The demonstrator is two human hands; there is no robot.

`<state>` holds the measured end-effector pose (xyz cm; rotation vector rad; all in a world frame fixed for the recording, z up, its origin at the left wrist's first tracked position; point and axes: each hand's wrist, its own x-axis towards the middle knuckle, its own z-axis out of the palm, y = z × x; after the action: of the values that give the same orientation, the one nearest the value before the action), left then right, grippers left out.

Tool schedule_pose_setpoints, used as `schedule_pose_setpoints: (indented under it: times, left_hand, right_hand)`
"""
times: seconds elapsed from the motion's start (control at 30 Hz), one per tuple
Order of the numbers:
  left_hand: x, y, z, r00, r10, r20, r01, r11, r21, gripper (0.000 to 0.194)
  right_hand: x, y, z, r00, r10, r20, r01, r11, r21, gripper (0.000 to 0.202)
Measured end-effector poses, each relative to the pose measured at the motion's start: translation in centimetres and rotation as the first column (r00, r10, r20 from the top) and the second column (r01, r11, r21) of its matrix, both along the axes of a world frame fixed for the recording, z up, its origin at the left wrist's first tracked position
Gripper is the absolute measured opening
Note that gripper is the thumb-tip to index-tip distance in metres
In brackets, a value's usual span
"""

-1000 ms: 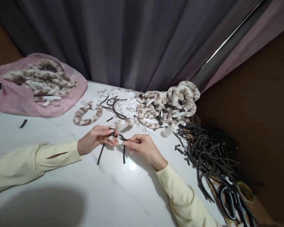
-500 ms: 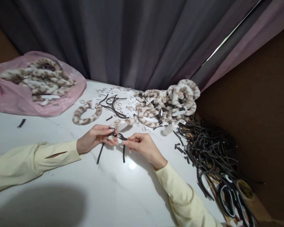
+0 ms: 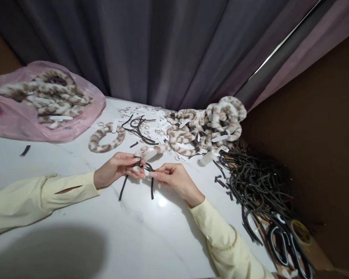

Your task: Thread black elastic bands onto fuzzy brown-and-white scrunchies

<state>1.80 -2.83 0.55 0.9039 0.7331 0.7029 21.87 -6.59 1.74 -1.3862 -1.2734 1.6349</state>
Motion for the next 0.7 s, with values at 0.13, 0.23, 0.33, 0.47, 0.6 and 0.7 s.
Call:
schedule_pose_setpoints:
  times: [0.13,0.23,0.33,0.47,0.6,0.7]
  left_hand:
    - [-0.06,-0.01,-0.16,1.0,-0.009,-0.001,0.009,1.0,0.007,0.024]
    - [-0.04,0.02,-0.18,1.0,-0.016,-0.006,0.016,1.0,0.013,0.026]
    - [0.01,0.02,-0.13,1.0,-0.018,-0.015,0.019,0.999,0.028,0.026]
    - [0.06,0.01,-0.28,0.999,-0.034,-0.035,0.035,0.998,0.055,0.027]
    - [0.06,0.05,-0.54,0.998,-0.045,-0.053,0.049,0.996,0.078,0.027]
    - [0.08,0.07,-0.63,0.997,-0.034,-0.073,0.041,0.995,0.091,0.028]
  right_hand:
    - [-0.09,-0.07,0.22,1.0,0.003,0.001,-0.003,1.0,0.005,0.034]
    - [-0.1,-0.08,0.23,1.0,0.005,-0.002,-0.005,1.0,0.002,0.034]
    - [-0.11,-0.09,0.16,1.0,0.007,0.012,-0.007,1.0,0.014,0.035]
    - [-0.32,-0.29,0.29,0.996,-0.013,0.085,0.006,0.996,0.089,0.035]
    - [-0.63,-0.67,0.66,0.983,-0.026,0.182,-0.01,0.98,0.199,0.033]
    - [-0.86,-0.91,0.81,0.968,-0.04,0.249,-0.028,0.963,0.267,0.031]
